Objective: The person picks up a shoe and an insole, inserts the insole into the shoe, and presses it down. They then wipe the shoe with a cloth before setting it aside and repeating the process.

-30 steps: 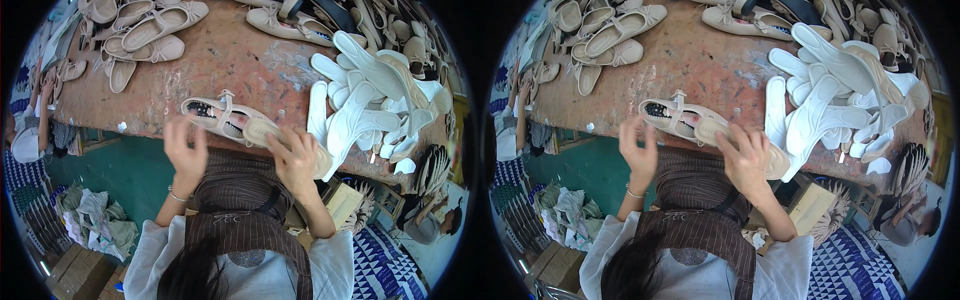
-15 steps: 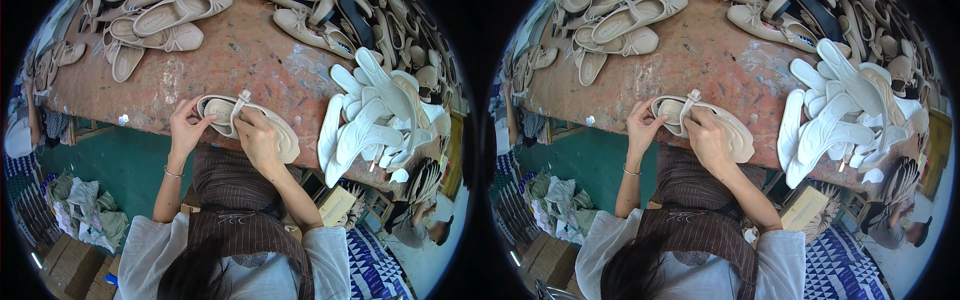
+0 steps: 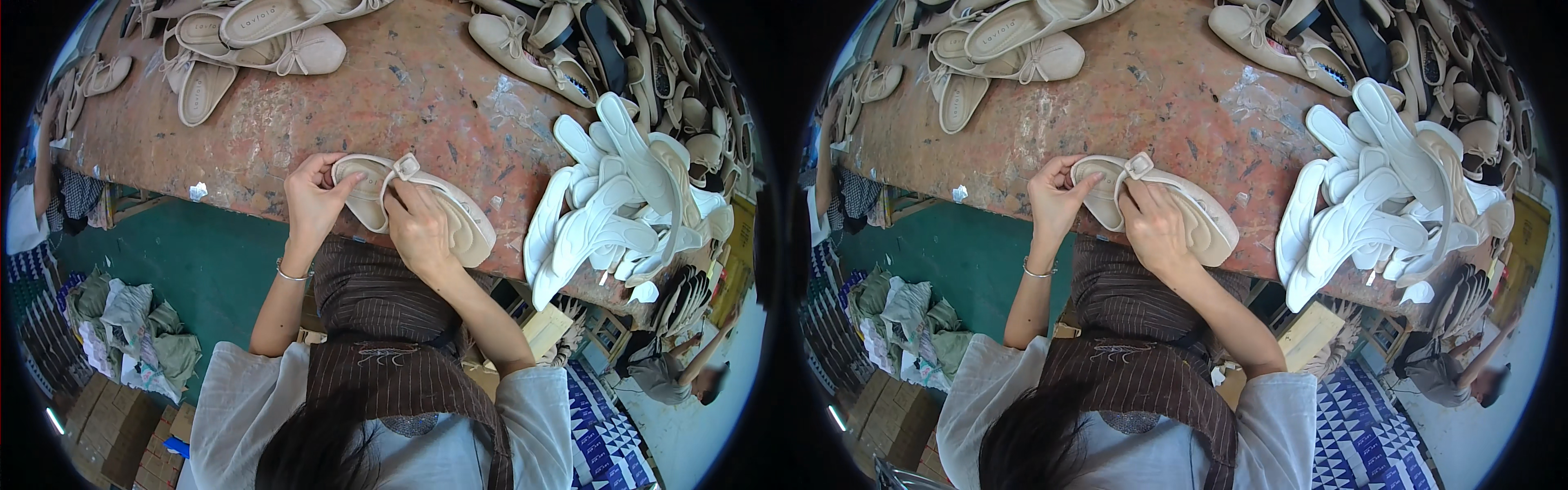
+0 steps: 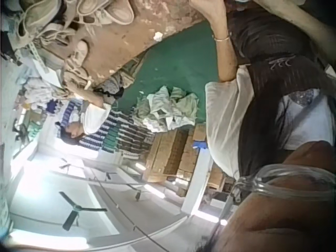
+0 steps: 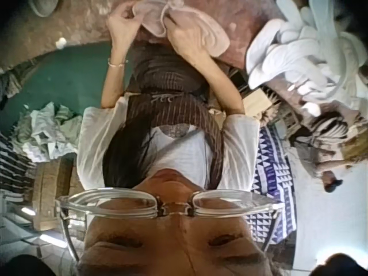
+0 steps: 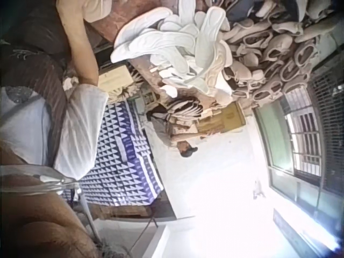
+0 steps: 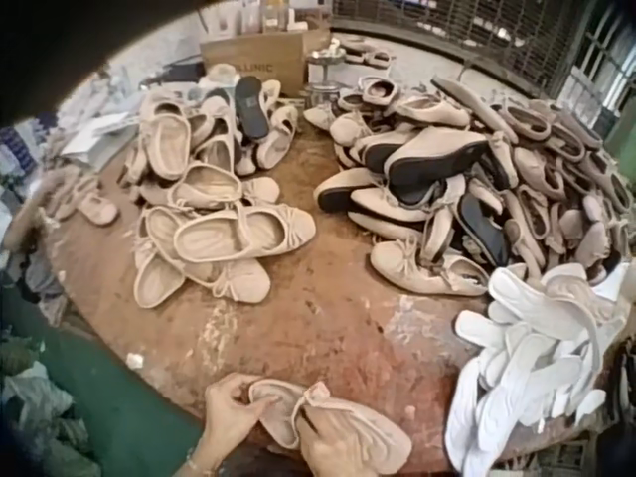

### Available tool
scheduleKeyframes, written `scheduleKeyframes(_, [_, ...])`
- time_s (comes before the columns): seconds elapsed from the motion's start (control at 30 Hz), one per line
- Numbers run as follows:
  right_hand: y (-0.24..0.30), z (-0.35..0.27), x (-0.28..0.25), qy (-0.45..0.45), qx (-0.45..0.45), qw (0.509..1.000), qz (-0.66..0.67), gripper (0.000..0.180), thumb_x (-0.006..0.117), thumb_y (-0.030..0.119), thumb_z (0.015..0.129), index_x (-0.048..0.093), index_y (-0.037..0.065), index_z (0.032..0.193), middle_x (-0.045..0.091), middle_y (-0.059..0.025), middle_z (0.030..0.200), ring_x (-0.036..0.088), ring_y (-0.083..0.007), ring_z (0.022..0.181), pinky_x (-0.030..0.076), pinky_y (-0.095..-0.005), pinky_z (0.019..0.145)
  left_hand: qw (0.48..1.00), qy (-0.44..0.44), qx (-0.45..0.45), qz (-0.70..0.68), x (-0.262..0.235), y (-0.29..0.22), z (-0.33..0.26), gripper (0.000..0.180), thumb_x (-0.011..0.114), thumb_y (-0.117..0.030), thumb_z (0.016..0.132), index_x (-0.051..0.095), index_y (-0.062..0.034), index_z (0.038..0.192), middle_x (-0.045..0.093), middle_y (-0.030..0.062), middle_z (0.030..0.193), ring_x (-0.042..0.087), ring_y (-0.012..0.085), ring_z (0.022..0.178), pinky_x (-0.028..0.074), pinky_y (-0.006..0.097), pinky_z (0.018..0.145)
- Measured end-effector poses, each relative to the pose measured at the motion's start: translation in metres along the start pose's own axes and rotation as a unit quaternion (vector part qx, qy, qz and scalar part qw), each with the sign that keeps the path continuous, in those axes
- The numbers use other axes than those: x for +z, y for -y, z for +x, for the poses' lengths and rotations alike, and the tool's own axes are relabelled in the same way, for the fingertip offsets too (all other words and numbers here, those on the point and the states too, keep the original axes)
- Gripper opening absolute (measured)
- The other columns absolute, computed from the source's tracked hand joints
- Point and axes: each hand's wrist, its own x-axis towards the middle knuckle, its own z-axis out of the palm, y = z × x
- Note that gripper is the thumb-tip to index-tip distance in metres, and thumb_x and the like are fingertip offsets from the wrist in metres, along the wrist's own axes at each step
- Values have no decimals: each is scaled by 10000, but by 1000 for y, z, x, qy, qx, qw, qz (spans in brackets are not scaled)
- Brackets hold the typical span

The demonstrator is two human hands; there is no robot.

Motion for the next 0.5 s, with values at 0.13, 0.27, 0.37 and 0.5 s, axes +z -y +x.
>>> scheduleKeyframes(0.13, [-8,4,-4,112,-75,988,76,457,610,-7,784,659,32,1237,584,-125,1383,678,-280,1000,554,-397,845,999,-7,-50,-1,0,4,8,136,759,-12,823,719,41,942,642,3,684,513,32,589,404,218,509])
scheduleKeyframes(0.27, [10,18,-18,246,-4,969,13,579,604,-5,756,593,40,1334,565,-98,1414,668,-264,1056,549,-376,892,999,-15,-30,12,-2,2,12,54,698,-14,867,717,36,877,627,-2,648,489,27,570,383,225,496])
scheduleKeyframes(0.37, [13,-2,-35,136,-14,986,-91,370,603,73,766,685,-69,1098,674,-192,1215,645,-293,1146,453,-405,1068,998,3,-37,49,-3,0,10,70,693,-41,876,704,28,871,622,25,628,499,46,549,390,254,493])
scheduleKeyframes(0.5, [11,0,-39,99,-6,991,-92,308,586,45,752,705,-57,1017,709,-179,1096,642,-314,1149,427,-419,1102,990,3,16,141,-4,-18,9,74,673,-48,873,669,19,841,589,90,580,507,107,499,391,302,486])
